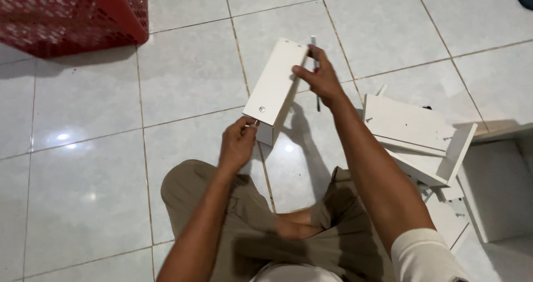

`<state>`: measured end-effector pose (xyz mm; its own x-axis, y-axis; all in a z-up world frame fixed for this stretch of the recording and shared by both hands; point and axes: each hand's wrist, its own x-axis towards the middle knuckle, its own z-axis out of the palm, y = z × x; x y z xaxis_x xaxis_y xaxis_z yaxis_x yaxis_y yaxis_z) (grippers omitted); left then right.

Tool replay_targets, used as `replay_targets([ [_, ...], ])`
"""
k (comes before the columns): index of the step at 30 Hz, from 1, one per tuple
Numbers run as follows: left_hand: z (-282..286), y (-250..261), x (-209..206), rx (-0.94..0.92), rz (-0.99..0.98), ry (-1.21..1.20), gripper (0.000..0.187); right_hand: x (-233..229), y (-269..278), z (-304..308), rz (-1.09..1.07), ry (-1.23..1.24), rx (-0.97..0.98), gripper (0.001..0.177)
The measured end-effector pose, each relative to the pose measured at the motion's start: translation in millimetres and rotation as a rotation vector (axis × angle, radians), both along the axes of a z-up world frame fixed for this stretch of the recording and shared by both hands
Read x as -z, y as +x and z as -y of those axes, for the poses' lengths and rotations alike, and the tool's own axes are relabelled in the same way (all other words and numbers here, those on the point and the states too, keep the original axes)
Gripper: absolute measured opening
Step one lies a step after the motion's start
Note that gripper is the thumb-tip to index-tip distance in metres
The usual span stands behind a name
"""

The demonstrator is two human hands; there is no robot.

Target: The person sits on the floor and assembles a small white wooden drawer unit. They use a screwdriver to tighten screws into pre-drilled holes on the side panels, then insert wooden dowels into the corresponding holes to join the pieces together.

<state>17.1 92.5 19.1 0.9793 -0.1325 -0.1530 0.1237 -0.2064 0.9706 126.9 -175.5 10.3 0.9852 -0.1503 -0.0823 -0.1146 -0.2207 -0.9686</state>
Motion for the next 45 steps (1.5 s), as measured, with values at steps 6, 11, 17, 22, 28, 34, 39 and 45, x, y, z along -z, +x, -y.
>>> replay_targets([
  [6, -31, 35, -20, 0.339, -0.041, 0.189, 0.025, -8, -73, 22, 0.135, -0.215, 0.24, 0.068],
  [11, -25, 53, -33, 0.496, -0.047, 0.299, 0.027, -17, -126, 23, 0.057, -0.127, 0.412, 0.059],
  [17, -18, 59, -49, 0.472, 0.316, 0.58, 0.022, -24, -124, 27, 0.067, -0.305, 0.393, 0.062],
  [22, -5, 62, -51, 0.352, 0.499, 0.767, 0.02, -24, -109, 31, 0.012, -0.332, 0.384, 0.063],
  [28, -7, 82, -58, 0.458, 0.219, 0.757, 0.027, -23, -93, 39, -0.08, -0.13, 0.317, 0.057],
  [34, -13, 89, -62, 0.54, 0.134, 0.724, 0.029, -28, -104, 35, -0.099, -0.116, 0.353, 0.046],
  [39, -16, 87, -57, 0.625, 0.155, 0.66, 0.029, -30, -141, 29, -0.135, -0.158, 0.433, 0.044],
  [45, -1, 87, -50, 0.708, 0.179, 0.592, 0.032, -37, -166, 35, -0.176, -0.137, 0.501, 0.051],
])
